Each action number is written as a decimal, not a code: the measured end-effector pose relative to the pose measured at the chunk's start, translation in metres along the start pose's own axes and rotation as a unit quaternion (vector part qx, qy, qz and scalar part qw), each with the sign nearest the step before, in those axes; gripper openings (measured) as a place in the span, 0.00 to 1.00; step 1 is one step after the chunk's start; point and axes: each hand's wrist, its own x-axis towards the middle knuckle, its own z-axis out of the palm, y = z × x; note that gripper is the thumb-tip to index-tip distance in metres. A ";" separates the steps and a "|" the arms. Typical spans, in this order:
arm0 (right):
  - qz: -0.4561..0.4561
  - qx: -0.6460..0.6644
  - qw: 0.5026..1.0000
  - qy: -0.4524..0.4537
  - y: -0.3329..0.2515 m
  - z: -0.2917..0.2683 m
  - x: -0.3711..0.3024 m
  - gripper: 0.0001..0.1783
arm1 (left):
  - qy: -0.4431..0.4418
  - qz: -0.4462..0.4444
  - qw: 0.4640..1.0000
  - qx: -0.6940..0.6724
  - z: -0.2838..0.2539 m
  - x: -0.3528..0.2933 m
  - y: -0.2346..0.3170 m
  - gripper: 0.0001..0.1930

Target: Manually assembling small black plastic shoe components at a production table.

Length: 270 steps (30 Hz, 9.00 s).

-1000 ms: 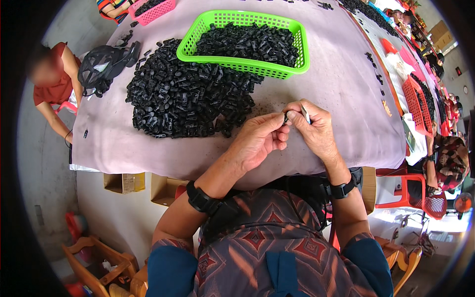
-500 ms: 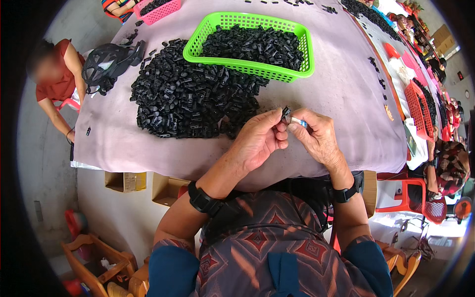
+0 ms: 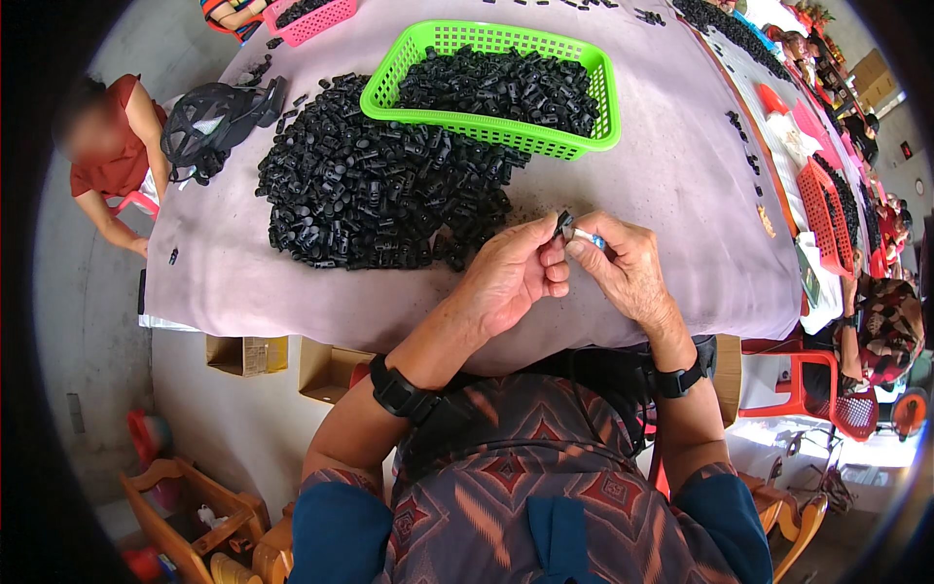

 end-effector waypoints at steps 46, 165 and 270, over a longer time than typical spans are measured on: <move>-0.030 0.037 0.999 0.004 0.007 0.004 -0.001 0.06 | 0.003 0.037 0.999 -0.005 0.005 0.000 -0.006 0.13; 0.162 0.155 0.972 0.078 0.054 0.002 0.019 0.06 | 0.193 0.319 0.421 0.827 -0.018 0.005 0.022 0.12; 0.168 0.356 0.919 0.016 -0.002 0.005 0.005 0.09 | 0.021 0.115 0.983 0.138 0.010 -0.001 0.001 0.09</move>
